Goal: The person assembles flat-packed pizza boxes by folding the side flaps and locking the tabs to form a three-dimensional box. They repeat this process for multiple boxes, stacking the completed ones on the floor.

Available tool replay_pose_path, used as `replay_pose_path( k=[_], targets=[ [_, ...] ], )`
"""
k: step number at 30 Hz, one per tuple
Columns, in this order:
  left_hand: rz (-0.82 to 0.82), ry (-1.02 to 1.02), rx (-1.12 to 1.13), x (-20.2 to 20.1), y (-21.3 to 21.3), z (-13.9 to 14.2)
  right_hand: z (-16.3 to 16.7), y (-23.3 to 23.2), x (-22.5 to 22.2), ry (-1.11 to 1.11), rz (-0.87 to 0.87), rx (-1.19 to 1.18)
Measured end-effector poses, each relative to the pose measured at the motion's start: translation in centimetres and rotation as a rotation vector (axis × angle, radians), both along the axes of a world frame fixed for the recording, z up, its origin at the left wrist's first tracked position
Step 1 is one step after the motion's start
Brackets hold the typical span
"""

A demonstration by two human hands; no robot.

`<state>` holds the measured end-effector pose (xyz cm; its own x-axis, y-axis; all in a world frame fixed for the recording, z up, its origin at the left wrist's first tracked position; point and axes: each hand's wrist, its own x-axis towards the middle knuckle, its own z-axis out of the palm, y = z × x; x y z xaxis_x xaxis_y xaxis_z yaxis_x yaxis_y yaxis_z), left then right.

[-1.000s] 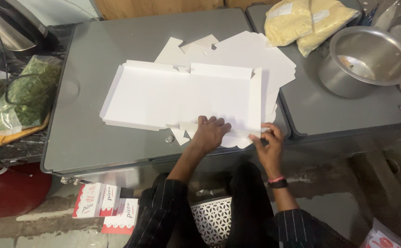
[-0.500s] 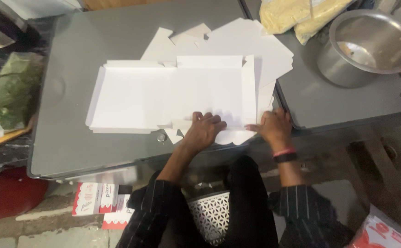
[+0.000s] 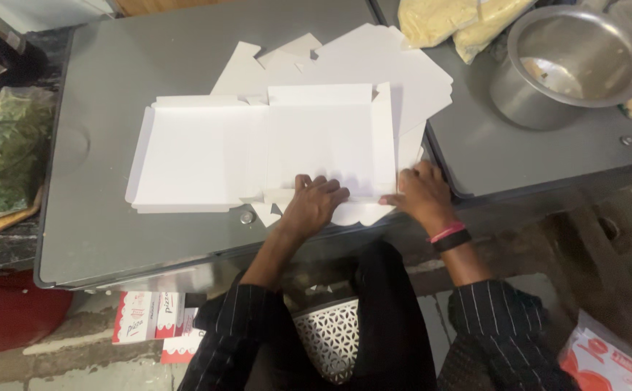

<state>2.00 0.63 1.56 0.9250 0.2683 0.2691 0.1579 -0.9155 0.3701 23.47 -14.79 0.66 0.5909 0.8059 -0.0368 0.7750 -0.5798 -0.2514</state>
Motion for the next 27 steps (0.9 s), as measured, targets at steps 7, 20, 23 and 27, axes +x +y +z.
replay_pose_path(
  k=[7,20,23,27],
  targets=[
    [-0.069,0.214,0.012,-1.1,0.1,2.8,0.8,-1.0,0.6,0.128,0.243,0.167],
    [-0.206,0.776,-0.092,-2.4,3.0,5.1,-0.7,3.4,5.0,0.275,0.003,0.549],
    [-0.200,0.799,-0.093,-2.3,2.9,4.8,-0.9,1.8,3.7,0.085,0.168,0.637],
    [-0.180,0.772,-0.116,-2.5,2.8,5.1,0.6,0.1,1.5,-0.016,0.363,0.679]
  ],
)
